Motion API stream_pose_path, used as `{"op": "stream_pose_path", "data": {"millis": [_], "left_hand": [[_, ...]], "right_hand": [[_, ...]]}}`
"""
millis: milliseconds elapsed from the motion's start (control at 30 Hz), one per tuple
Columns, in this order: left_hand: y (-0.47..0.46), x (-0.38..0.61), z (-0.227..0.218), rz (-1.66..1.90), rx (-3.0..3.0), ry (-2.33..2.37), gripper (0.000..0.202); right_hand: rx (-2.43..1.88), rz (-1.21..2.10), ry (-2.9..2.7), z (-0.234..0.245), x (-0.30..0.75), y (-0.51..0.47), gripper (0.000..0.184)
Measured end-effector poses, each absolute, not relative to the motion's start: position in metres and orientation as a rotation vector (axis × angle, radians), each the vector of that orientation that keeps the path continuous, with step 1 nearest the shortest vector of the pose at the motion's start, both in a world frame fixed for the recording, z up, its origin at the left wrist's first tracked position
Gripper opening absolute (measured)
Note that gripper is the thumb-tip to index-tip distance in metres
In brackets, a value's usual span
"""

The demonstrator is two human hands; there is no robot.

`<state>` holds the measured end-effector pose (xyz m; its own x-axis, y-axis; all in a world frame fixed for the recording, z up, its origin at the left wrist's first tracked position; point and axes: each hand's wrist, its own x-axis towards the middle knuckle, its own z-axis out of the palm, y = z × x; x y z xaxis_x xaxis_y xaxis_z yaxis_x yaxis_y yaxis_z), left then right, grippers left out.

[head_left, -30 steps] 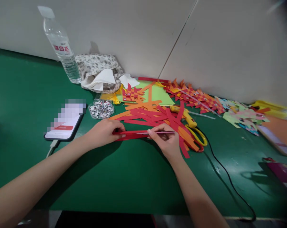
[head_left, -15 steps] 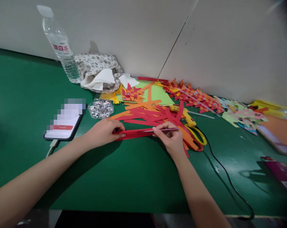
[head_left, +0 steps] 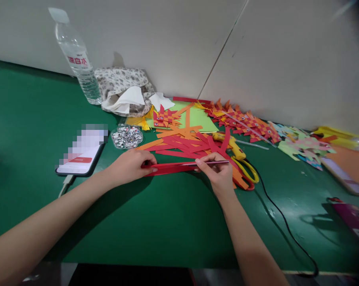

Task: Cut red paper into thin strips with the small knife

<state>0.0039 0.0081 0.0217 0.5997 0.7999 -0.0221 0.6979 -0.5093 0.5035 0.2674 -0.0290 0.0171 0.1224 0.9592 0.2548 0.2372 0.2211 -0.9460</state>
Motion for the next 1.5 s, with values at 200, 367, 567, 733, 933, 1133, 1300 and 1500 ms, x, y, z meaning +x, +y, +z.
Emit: {"op": "stream_pose_path", "data": {"millis": [200, 367, 567, 733, 933, 1133, 1300, 1500], "left_hand": [[0.009, 0.004, 0.021, 0.291, 2.358, 1.182, 0.02], [0.009, 0.002, 0.02, 0.284, 2.362, 1.184, 0.021], [0.008, 0.003, 0.02, 0.292, 2.354, 1.185, 0.02], [0.006, 0.004, 0.023, 0.428, 2.198, 1.322, 0.018], [0.002, 0.014, 0.026, 0.881, 1.565, 1.345, 0.025], [-0.017, 0.04, 0.015, 0.935, 1.51, 1.099, 0.03], [-0.029, 0.049, 0.008, 0.71, 1.435, 0.885, 0.046], [-0.021, 0.048, 0.018, 0.807, 1.325, 0.91, 0.03]], "right_hand": [[-1.269, 0.887, -1.366, 0.014, 0.264, -0.028, 0.026], [-1.284, 0.808, -1.351, 0.015, 0.268, -0.027, 0.028], [-1.255, 0.772, -1.355, 0.019, 0.264, -0.03, 0.027], [-1.143, 0.571, -1.183, 0.022, 0.263, -0.03, 0.024], [-1.199, 0.669, -1.086, 0.023, 0.255, -0.029, 0.026], [-1.302, 0.843, -1.295, 0.014, 0.236, -0.034, 0.029], [-1.293, 0.732, -1.301, 0.01, 0.231, -0.038, 0.037], [-1.206, 1.07, -1.543, 0.014, 0.226, -0.044, 0.035]]}}
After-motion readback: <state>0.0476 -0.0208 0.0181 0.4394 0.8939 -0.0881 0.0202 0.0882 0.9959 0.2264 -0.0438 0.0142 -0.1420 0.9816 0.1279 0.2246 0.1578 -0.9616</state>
